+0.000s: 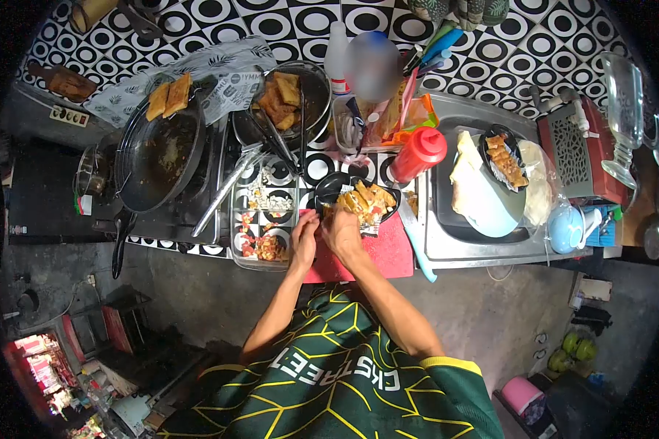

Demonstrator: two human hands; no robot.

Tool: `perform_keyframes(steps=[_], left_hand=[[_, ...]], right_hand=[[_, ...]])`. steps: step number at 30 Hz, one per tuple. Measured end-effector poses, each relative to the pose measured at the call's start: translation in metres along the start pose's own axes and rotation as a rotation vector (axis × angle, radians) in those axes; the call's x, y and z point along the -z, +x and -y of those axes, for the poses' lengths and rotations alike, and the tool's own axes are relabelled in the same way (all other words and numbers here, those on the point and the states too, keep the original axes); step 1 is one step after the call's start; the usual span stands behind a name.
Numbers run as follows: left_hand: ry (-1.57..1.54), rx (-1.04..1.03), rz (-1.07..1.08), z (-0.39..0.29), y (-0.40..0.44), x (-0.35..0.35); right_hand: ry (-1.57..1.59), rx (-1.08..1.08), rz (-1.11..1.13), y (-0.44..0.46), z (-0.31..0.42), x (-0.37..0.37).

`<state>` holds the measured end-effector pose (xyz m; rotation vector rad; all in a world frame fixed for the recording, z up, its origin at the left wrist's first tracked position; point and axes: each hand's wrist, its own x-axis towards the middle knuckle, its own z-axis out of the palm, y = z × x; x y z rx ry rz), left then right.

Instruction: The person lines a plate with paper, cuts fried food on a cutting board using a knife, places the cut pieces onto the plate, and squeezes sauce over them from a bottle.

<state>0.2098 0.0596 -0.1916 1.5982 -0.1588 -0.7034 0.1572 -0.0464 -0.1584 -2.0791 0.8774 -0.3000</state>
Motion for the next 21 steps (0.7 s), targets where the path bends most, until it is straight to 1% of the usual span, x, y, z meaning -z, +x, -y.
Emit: perform_keyframes(steps=[2, 5, 6, 8, 9, 10, 11, 12, 13, 14, 16, 17, 19, 20, 21], left_hand=[[0.146, -0.03, 0.031, -0.003, 0.002, -0.004], [0.293, -0.109, 0.056, -0.023, 0.001, -0.009], [0.338, -0.135, 0.063, -0.029, 0.0, -0.009], [0.33, -0.134, 0.072, -0.03, 0.002, -0.009], [0.319, -0.124, 0.074, -0.029, 0.002, -0.009], [0.308, -0.114, 0.077, -0.027, 0.002, -0.009], [0.306, -0.126, 0.079, -0.021, 0.003, -0.007], [0.388, -0.199, 0.056, -0.017, 0.003, -0.006], [0.407, -0.222, 0.047, -0.019, 0.001, -0.006], [0.426, -0.246, 0.037, -0.022, -0.001, -0.007], [0.435, -0.309, 0.021, -0.024, -0.005, -0.009], [0.442, -0.338, 0.012, -0.024, -0.009, -0.009], [0.443, -0.294, 0.022, -0.031, -0.018, -0.012], [0.445, -0.274, 0.026, -0.034, -0.022, -0.012], [0.469, -0.3, 0.025, -0.036, -0.024, -0.012]], right_hand=[[-0.04, 0.012, -0.047, -0.003, -0.001, -0.002], [-0.103, 0.083, -0.031, -0.01, 0.004, 0.011], [-0.074, 0.06, -0.048, -0.011, 0.003, 0.018], [-0.017, 0.021, -0.083, -0.013, 0.0, 0.039], [0.1, -0.121, -0.141, -0.013, 0.017, 0.061], [0.214, -0.161, -0.162, -0.009, -0.002, 0.07], [0.303, -0.054, -0.3, -0.002, -0.028, 0.073], [0.638, -0.262, -0.249, 0.003, -0.039, 0.09], [0.981, -0.408, -0.278, 0.01, -0.049, 0.108], [1.311, -0.525, -0.193, 0.019, -0.074, 0.124], [2.025, -0.743, -0.061, 0.035, -0.076, 0.157], [2.087, -0.813, -0.042, 0.044, -0.073, 0.164], [2.209, -0.951, 0.003, 0.064, -0.066, 0.172], [2.233, -0.941, -0.016, 0.072, -0.065, 0.17], [2.257, -0.931, -0.033, 0.08, -0.066, 0.163]])
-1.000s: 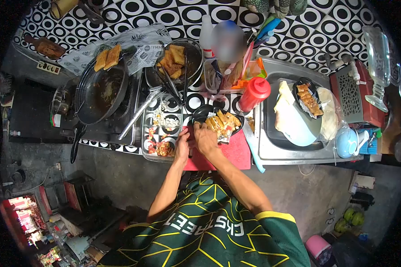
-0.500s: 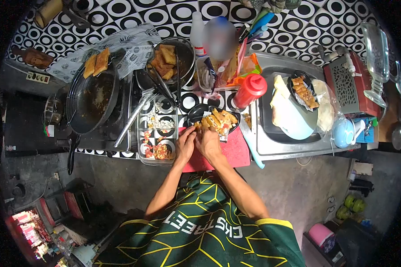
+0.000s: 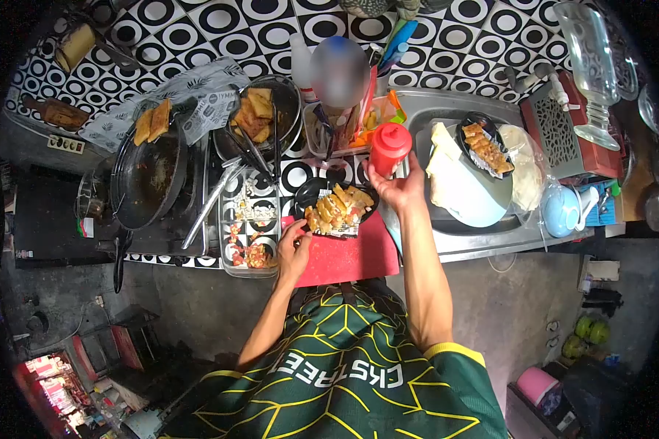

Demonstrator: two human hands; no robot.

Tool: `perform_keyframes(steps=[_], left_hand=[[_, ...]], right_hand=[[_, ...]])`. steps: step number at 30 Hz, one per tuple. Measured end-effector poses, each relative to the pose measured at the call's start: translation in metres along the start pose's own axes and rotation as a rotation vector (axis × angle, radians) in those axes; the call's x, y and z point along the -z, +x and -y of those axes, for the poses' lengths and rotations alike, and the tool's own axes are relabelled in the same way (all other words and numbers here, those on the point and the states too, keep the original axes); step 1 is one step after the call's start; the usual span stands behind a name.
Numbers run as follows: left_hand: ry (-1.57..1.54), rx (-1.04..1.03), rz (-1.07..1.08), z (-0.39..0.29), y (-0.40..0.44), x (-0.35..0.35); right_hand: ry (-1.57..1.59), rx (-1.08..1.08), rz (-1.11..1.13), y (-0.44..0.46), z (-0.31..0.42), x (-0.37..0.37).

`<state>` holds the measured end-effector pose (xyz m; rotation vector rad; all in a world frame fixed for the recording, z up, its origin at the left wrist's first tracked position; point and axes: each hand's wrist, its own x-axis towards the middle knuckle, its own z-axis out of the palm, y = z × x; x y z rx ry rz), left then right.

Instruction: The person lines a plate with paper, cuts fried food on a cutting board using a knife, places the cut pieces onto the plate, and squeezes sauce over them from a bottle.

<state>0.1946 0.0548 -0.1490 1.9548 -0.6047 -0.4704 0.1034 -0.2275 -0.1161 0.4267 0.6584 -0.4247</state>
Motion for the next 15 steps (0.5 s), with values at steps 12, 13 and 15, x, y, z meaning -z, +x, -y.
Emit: perform_keyframes(steps=[12, 13, 15], left_hand=[[-0.125, 0.104, -0.161, 0.011, -0.043, 0.009], [-0.089, 0.069, -0.183, 0.011, -0.045, 0.009], [-0.096, 0.1, -0.173, 0.01, -0.047, 0.009]], right_hand=[[-0.315, 0.032, 0.336, -0.03, -0.028, 0.03], [-0.36, 0.021, 0.359, -0.047, -0.038, 0.025], [-0.443, 0.0, 0.406, -0.073, -0.058, 0.013]])
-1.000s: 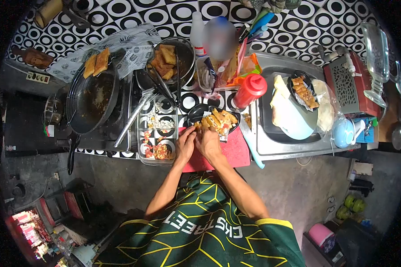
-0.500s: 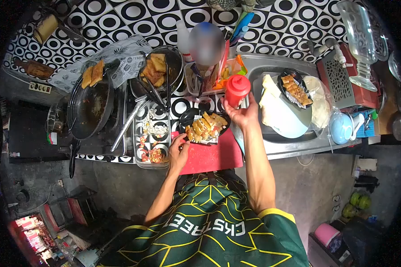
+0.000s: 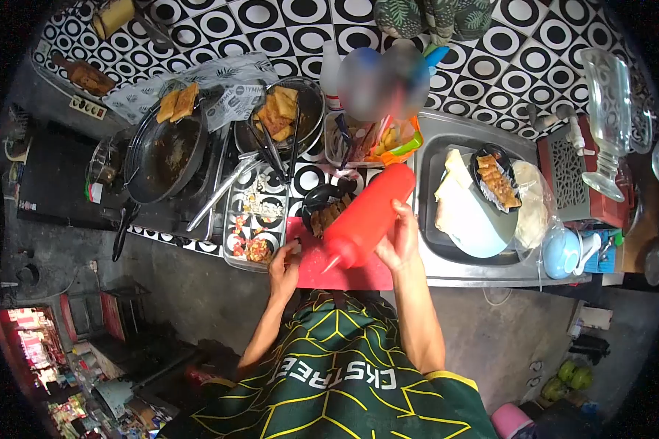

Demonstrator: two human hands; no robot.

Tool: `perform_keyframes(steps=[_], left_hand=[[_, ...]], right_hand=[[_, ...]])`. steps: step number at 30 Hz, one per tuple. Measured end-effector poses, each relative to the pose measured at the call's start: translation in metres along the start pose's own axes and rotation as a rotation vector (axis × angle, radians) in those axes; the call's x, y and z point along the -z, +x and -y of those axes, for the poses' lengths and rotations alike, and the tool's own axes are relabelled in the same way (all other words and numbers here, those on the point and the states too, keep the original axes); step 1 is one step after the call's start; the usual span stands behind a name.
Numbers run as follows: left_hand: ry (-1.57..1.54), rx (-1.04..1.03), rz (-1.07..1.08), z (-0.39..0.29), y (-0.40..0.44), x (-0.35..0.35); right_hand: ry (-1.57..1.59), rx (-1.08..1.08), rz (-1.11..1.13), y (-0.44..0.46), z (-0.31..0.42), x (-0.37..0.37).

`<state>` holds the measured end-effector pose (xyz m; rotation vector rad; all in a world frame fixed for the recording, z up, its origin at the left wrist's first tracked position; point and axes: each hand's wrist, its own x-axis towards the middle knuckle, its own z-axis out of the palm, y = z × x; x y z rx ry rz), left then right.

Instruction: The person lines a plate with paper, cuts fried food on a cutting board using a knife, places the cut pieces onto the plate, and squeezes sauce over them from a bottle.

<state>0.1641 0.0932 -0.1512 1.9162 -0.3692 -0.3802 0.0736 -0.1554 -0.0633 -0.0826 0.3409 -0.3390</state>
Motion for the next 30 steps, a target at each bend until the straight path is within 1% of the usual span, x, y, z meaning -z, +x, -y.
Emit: perform_keyframes(steps=[1, 3, 5, 6, 7, 8, 10, 11, 12, 13, 15, 16, 17, 20, 21, 24, 25, 26, 27, 28, 29, 30], left_hand=[[-0.035, -0.012, -0.009, 0.001, 0.0, -0.002], [-0.104, -0.032, -0.03, 0.003, -0.001, -0.006], [-0.048, -0.047, -0.016, 0.0, 0.001, -0.004], [-0.021, -0.058, -0.008, -0.001, 0.002, -0.003], [-0.064, 0.019, 0.022, -0.002, 0.002, -0.001], [-0.088, 0.05, 0.022, -0.004, 0.002, -0.001], [-0.137, 0.112, 0.022, -0.006, 0.005, 0.001], [-0.11, 0.084, 0.03, -0.003, 0.007, 0.001], [-0.084, 0.054, 0.039, 0.002, 0.01, 0.001], [-0.058, 0.025, 0.05, 0.004, 0.012, 0.001], [-0.067, 0.051, 0.09, 0.003, 0.014, 0.001], [-0.072, 0.053, 0.107, 0.002, 0.022, 0.001], [-0.054, -0.01, 0.111, 0.007, 0.026, 0.002], [-0.067, 0.061, 0.143, -0.002, 0.031, 0.012], [-0.049, 0.058, 0.146, -0.001, 0.033, 0.014], [-0.068, 0.036, 0.161, 0.005, 0.038, 0.01], [-0.08, 0.032, 0.177, 0.004, 0.038, 0.01], [-0.09, 0.027, 0.189, 0.004, 0.039, 0.01], [-0.062, -0.023, 0.186, 0.004, 0.038, 0.012], [-0.067, 0.005, 0.207, -0.004, 0.036, 0.017], [-0.076, 0.023, 0.212, 0.001, 0.032, 0.018], [-0.088, 0.023, 0.213, 0.007, 0.035, 0.015]], right_hand=[[-0.07, 0.026, 0.01, -0.005, -0.004, -0.016], [-0.312, 0.237, 0.072, -0.016, -0.003, -0.05], [-0.502, 0.403, 0.116, -0.018, 0.004, -0.066], [-0.605, 0.537, 0.15, -0.02, 0.004, -0.082], [-0.742, 0.634, 0.167, -0.018, 0.006, -0.092], [-0.879, 0.732, 0.183, -0.015, 0.006, -0.099], [-1.176, 1.186, 0.156, 0.01, -0.009, -0.09], [-1.876, 1.35, 0.123, 0.01, 0.011, -0.087], [-1.752, 1.106, 0.041, 0.014, -0.004, -0.079], [-2.041, 1.174, 0.01, 0.026, -0.013, -0.051], [-1.835, 1.051, -0.102, 0.05, -0.036, 0.002], [-1.338, 0.865, -0.147, 0.061, -0.054, -0.008], [-1.4, 0.856, -0.187, 0.057, -0.059, -0.017], [-1.331, 0.635, -0.22, 0.058, -0.061, -0.027], [-1.392, 0.794, -0.174, 0.061, -0.063, -0.032], [-1.693, 0.888, -0.135, 0.078, -0.059, -0.019], [-1.757, 0.996, -0.007, 0.08, -0.057, -0.022], [-1.683, 0.941, -0.069, 0.085, -0.054, -0.025], [-1.611, 0.869, -0.133, 0.084, -0.053, -0.028], [-1.543, 0.787, -0.203, 0.076, -0.056, -0.04], [-1.503, 0.8, -0.259, 0.067, -0.06, -0.057], [-1.519, 0.862, -0.229, 0.07, -0.062, -0.059]])
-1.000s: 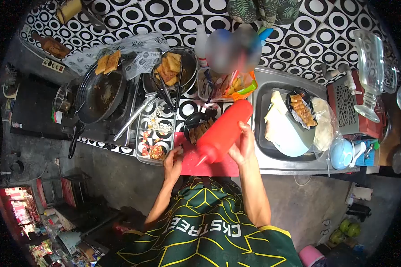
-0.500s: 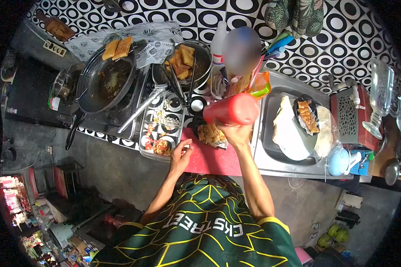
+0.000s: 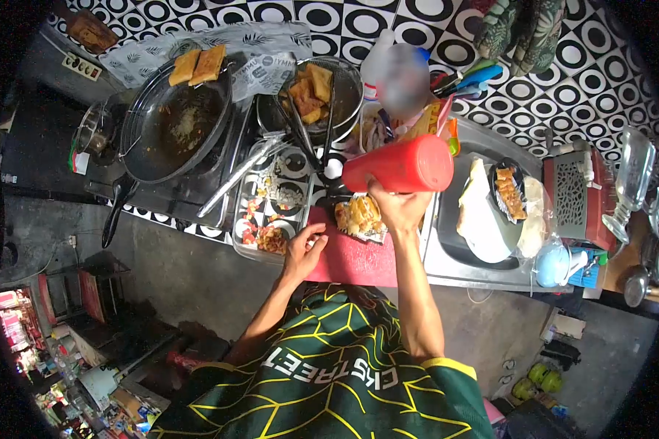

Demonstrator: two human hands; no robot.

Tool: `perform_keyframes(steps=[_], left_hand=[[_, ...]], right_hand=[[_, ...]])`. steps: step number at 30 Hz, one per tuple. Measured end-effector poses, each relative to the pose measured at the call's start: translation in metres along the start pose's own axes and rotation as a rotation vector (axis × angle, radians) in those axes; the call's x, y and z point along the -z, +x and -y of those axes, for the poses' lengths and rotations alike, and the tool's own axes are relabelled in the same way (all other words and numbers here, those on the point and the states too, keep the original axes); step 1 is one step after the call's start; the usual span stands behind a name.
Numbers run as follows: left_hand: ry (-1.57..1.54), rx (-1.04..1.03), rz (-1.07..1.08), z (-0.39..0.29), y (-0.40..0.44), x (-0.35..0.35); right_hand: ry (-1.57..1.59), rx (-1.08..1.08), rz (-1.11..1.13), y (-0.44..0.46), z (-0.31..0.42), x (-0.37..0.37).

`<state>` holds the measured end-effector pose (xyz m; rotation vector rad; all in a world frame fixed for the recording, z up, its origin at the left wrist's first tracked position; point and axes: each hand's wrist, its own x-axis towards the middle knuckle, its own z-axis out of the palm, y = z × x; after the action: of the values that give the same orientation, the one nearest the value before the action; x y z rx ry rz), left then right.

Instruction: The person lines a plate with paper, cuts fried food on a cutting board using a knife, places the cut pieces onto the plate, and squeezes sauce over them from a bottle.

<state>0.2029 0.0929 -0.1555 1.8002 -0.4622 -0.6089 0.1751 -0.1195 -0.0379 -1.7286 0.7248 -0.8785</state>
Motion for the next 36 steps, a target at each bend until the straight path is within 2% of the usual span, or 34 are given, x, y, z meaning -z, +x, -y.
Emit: perform_keyframes(steps=[2, 3, 6, 7, 10, 20, 29, 36], left_hand=[[0.009, -0.044, -0.021, 0.012, 0.003, -0.006], [0.017, -0.063, -0.028, 0.007, 0.003, -0.005], [-0.021, 0.002, 0.012, -0.01, 0.0, -0.003], [-0.001, -0.029, 0.007, -0.005, 0.0, -0.003], [0.025, -0.06, -0.018, 0.008, 0.0, -0.004], [0.001, -0.025, -0.006, 0.005, -0.007, -0.006], [-0.033, 0.006, -0.004, 0.003, -0.01, -0.003], [0.01, -0.048, -0.004, 0.008, -0.009, -0.004]], right_hand=[[-0.013, 0.108, -0.038, -0.003, -0.005, -0.004], [0.007, 0.094, 0.037, -0.002, -0.013, -0.007], [0.089, 0.066, -0.016, -0.003, -0.028, -0.01], [0.108, -0.019, -0.027, -0.004, -0.031, -0.01], [0.035, 0.076, -0.056, 0.001, -0.041, -0.006], [-0.006, 0.044, -0.078, -0.001, -0.063, -0.009], [-0.061, -0.004, -0.038, -0.006, -0.048, -0.011], [-0.116, -0.057, -0.055, -0.006, -0.043, -0.012]])
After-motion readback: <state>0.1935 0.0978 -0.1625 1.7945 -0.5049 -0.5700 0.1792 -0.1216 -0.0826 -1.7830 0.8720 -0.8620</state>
